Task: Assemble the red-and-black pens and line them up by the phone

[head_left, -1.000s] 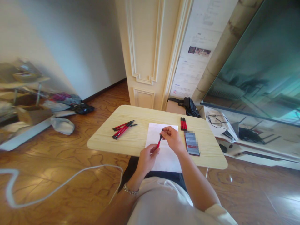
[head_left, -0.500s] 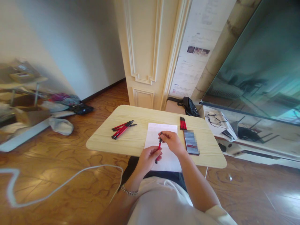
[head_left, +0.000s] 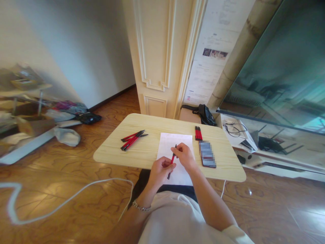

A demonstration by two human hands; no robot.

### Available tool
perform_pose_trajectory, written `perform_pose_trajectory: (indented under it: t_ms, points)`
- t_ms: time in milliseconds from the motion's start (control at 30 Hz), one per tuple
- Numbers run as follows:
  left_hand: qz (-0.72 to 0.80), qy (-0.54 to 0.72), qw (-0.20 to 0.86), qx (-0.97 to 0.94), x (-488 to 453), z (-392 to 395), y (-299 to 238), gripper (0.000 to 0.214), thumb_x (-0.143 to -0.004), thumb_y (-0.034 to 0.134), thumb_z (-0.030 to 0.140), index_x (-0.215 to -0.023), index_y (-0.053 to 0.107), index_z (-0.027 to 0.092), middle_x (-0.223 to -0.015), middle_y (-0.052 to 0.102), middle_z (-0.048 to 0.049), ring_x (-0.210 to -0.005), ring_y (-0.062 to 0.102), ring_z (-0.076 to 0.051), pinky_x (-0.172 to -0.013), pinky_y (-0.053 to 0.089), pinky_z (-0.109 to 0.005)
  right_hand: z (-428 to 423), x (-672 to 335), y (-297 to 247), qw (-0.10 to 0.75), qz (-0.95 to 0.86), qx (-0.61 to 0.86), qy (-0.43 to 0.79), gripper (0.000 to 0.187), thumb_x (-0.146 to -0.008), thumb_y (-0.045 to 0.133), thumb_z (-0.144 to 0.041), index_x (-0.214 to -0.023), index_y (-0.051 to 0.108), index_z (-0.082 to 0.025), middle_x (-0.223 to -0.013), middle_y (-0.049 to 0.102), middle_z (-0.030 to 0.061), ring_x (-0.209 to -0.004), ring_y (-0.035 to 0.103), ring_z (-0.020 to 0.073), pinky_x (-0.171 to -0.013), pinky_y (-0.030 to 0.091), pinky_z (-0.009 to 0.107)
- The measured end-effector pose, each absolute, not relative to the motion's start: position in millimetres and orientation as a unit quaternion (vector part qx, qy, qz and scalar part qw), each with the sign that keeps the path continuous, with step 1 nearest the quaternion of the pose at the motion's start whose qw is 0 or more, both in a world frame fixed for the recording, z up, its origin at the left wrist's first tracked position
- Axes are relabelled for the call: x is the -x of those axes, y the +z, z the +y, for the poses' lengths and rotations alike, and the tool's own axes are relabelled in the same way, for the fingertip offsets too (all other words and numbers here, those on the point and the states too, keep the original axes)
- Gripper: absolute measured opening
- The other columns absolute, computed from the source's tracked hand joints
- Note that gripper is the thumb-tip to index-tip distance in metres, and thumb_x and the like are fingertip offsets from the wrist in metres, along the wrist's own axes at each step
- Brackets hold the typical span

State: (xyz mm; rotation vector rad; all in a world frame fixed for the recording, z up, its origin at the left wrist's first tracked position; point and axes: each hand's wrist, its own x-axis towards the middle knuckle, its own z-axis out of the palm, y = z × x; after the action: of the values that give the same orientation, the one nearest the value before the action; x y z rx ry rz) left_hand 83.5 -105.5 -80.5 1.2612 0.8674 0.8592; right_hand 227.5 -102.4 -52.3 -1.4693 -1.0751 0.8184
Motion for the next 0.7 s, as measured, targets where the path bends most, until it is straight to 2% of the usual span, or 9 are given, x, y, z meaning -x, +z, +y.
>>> perform_pose_trajectory:
  t_ms: [133, 267, 333, 433, 500, 600, 700]
  points:
    - [0.366, 0.36, 0.666, -0.542, -83.7, -104.4, -80.8, 0.029, -0.068, 0.072, 0.039, -0.079, 0.061, 0.014, -0.063, 0.064, -0.0023, -0.054, 0.06, -0.014, -0.052, 0.046, -0.025, -105.7, -223.8, -49.5, 0.556, -0.438, 0.596, 0.379, 0.033, -0.072, 0.065, -0.049, -0.069, 0.052, -0.019, -0.061, 0.057, -0.0006, -0.056, 0.05, 0.0126, -0.052, 0.039, 0.025]
    - [0.338, 0.311, 0.74, -0.492, -81.5, -105.9, -69.4, 0.033, -0.07, 0.071, 0.04, -0.086, 0.063, 0.012, -0.074, 0.067, -0.0061, -0.058, 0.062, -0.014, -0.058, 0.049, -0.027, -111.9, -230.0, -33.1, 0.572, -0.419, 0.499, 0.498, 0.035, -0.08, 0.056, -0.051, -0.094, 0.062, -0.019, -0.086, 0.066, 0.0057, -0.072, 0.058, 0.015, -0.06, 0.044, 0.026]
    - [0.331, 0.296, 0.758, -0.477, -80.6, -107.5, -64.7, 0.035, -0.072, 0.07, 0.041, -0.09, 0.064, 0.012, -0.078, 0.067, -0.0072, -0.061, 0.063, -0.015, -0.062, 0.05, -0.029, -113.3, -233.4, -27.8, 0.577, -0.409, 0.467, 0.531, 0.036, -0.081, 0.055, -0.049, -0.098, 0.064, -0.018, -0.089, 0.066, 0.0073, -0.075, 0.059, 0.0154, -0.064, 0.045, 0.027]
    - [0.331, 0.294, 0.765, -0.468, -80.8, -108.9, -64.5, 0.034, -0.071, 0.07, 0.04, -0.089, 0.064, 0.012, -0.079, 0.068, -0.0069, -0.062, 0.064, -0.015, -0.064, 0.051, -0.031, -112.5, -234.5, -28.5, 0.578, -0.408, 0.464, 0.533, 0.032, -0.079, 0.059, -0.046, -0.09, 0.066, -0.016, -0.083, 0.066, 0.007, -0.074, 0.058, 0.0154, -0.066, 0.045, 0.028]
    - [0.343, 0.309, 0.746, -0.48, -82.0, -108.3, -68.5, 0.032, -0.068, 0.072, 0.039, -0.084, 0.062, 0.013, -0.073, 0.067, -0.0052, -0.059, 0.063, -0.015, -0.061, 0.051, -0.03, -111.0, -232.0, -33.3, 0.58, -0.412, 0.483, 0.51, 0.03, -0.077, 0.062, -0.045, -0.084, 0.064, -0.016, -0.079, 0.065, 0.0056, -0.072, 0.058, 0.0146, -0.064, 0.044, 0.027]
    - [0.371, 0.348, 0.687, -0.519, -84.4, -106.2, -76.4, 0.03, -0.063, 0.076, 0.036, -0.075, 0.06, 0.013, -0.06, 0.063, -0.0019, -0.053, 0.06, -0.014, -0.052, 0.047, -0.025, -108.1, -225.2, -42.9, 0.588, -0.411, 0.523, 0.46, 0.029, -0.073, 0.066, -0.045, -0.072, 0.058, -0.017, -0.069, 0.063, 0.0025, -0.063, 0.055, 0.0128, -0.06, 0.042, 0.026]
    - [0.378, 0.364, 0.662, -0.536, -85.8, -105.2, -81.3, 0.029, -0.062, 0.076, 0.035, -0.072, 0.059, 0.014, -0.055, 0.062, -0.0008, -0.049, 0.058, -0.013, -0.048, 0.044, -0.023, -106.3, -218.7, -50.9, 0.597, -0.394, 0.56, 0.418, 0.034, -0.069, 0.069, -0.047, -0.065, 0.051, -0.018, -0.061, 0.059, -0.0002, -0.056, 0.051, 0.0119, -0.055, 0.04, 0.026]
